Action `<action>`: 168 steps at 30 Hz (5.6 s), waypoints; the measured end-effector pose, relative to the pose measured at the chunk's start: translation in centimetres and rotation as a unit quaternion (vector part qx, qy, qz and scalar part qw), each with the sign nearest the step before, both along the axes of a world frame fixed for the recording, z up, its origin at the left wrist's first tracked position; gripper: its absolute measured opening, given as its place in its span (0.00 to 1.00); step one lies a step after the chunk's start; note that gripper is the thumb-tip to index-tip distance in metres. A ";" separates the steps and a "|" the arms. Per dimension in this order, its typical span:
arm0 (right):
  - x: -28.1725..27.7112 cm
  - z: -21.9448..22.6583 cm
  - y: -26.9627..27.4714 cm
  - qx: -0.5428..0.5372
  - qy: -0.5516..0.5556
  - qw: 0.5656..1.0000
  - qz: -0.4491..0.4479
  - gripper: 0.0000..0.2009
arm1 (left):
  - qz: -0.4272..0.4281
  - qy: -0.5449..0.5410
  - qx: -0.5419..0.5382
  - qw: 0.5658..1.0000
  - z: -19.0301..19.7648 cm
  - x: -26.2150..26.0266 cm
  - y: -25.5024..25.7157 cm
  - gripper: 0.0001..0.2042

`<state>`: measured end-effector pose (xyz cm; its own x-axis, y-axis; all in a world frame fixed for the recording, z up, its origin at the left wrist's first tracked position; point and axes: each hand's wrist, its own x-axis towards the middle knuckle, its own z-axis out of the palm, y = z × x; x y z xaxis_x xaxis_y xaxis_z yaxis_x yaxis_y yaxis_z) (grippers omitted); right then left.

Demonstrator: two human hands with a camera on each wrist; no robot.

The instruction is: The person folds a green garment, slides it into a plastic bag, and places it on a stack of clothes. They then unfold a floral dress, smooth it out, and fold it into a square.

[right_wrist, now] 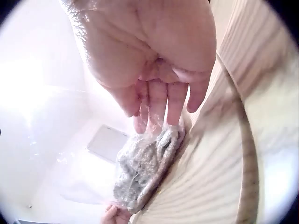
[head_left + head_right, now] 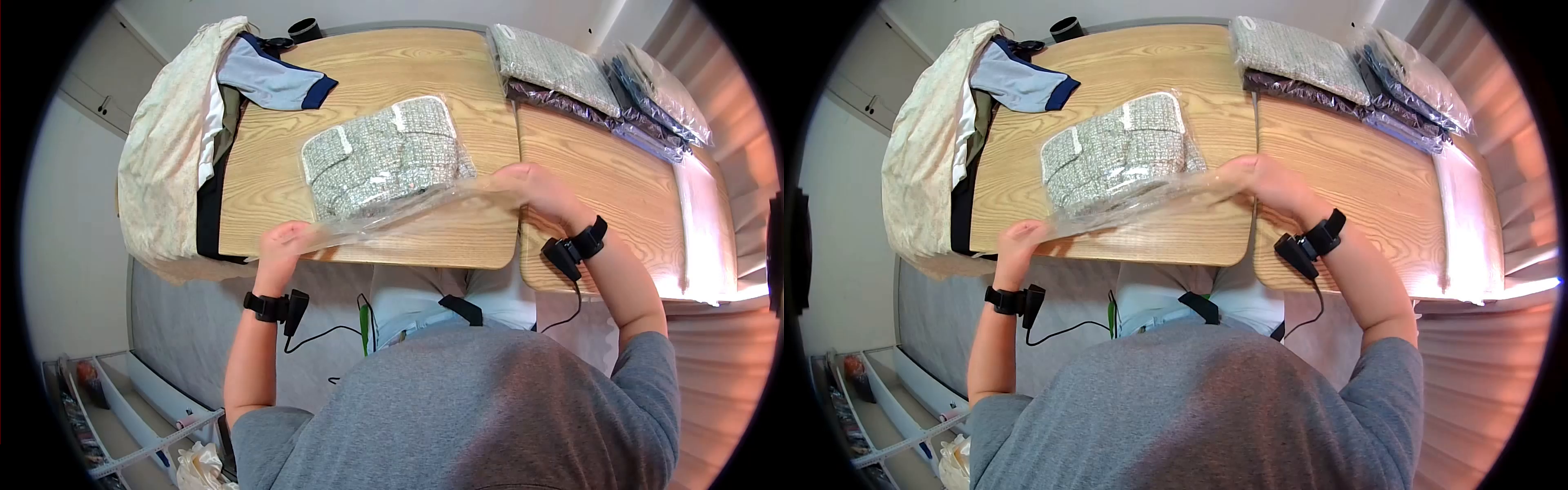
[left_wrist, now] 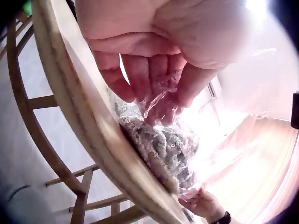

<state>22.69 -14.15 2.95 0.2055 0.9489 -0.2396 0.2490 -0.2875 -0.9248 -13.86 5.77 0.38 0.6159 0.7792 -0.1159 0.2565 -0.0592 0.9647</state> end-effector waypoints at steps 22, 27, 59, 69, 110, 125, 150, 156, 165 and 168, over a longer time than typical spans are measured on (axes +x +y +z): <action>-4.9 -2.9 2.2 0.077 0.072 0.964 -0.243 0.20 | 0.123 -0.046 -0.082 0.988 -0.7 1.4 -1.6 0.16; -5.3 -2.8 2.3 0.066 0.106 0.955 -0.269 0.19 | 0.137 -0.030 -0.106 0.984 -0.9 1.7 -1.5 0.15; -10.7 0.2 8.5 0.147 -0.601 0.786 0.000 0.21 | -0.232 0.229 0.579 0.747 4.7 8.7 -1.2 0.24; -9.1 -1.5 8.5 0.099 -0.445 0.889 0.044 0.24 | -0.280 0.244 0.414 0.831 2.0 9.0 0.3 0.29; -4.3 2.9 -0.3 0.094 -0.223 0.966 0.094 0.43 | -0.158 0.088 0.311 0.933 3.3 0.8 2.5 0.10; -3.8 2.2 6.4 0.161 -0.032 0.985 -0.056 0.21 | -0.064 -0.156 0.034 0.985 3.3 2.1 4.9 0.24; -2.8 -2.0 0.8 -0.060 -0.081 0.983 -0.152 0.24 | -0.047 0.096 -0.119 0.987 0.0 6.4 0.7 0.16; -4.7 2.7 -0.7 -0.024 -0.395 0.901 -0.180 0.33 | 0.016 0.190 0.366 0.911 3.9 4.9 -0.9 0.25; -6.7 0.7 3.1 0.180 -0.600 0.757 0.187 0.30 | -0.350 0.207 0.608 0.682 4.6 10.7 -2.4 0.41; -6.0 -0.3 3.4 0.180 -0.580 0.767 0.209 0.31 | -0.362 0.209 0.593 0.688 3.4 11.0 -1.8 0.42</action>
